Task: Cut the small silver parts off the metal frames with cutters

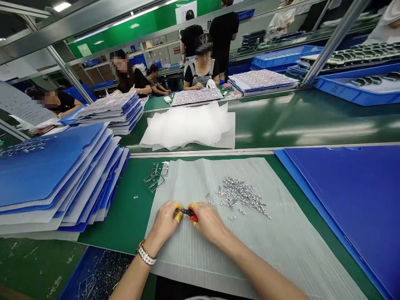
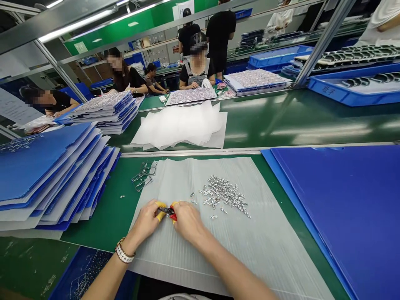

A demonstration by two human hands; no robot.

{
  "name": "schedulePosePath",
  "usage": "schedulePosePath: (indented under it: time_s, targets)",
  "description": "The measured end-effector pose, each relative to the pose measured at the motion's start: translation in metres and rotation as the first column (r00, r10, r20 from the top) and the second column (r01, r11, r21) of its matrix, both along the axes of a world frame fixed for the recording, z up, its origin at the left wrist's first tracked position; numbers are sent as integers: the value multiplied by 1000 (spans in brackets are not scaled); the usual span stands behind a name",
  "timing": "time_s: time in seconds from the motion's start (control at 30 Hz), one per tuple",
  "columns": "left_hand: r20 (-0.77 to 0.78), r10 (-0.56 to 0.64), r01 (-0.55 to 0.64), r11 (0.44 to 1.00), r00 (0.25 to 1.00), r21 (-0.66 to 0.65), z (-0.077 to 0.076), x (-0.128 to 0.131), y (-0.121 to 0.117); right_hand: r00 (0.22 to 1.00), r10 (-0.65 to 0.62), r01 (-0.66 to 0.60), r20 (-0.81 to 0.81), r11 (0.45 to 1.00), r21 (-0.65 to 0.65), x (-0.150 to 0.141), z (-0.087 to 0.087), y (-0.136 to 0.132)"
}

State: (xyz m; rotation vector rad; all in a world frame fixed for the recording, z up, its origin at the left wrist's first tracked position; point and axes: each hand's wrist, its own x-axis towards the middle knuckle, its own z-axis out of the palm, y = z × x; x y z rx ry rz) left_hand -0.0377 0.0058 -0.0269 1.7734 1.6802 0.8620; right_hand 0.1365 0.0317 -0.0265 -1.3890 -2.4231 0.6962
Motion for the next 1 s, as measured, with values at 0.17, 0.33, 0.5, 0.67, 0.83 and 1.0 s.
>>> schedulePosePath:
  time_s: [0.17,0.33,0.5,0.67,0.83,1.0]
  targets:
    - [-297,-48,75,994,954,81,-14,5,-4,991,7,-13,136,999,40,-11,1,5]
    - [-290,-33,59,995,956,84,-20,-1,-2,959,216,-239,181,964,117,-12,3,6]
    - [-136,52,-31,988,989,151,-22,-8,2,920,314,-348,233,930,120,-13,5,15]
    - [237,179,-183,983,955,-6,-28,-17,14,880,417,-456,226,874,165,-12,10,28]
    - [532,301,-307,948,792,-80,-43,-21,21,847,459,-522,269,811,263,-12,7,28]
    - [615,344,-357,928,709,-107,-48,-20,23,810,469,-581,353,725,370,-15,0,30]
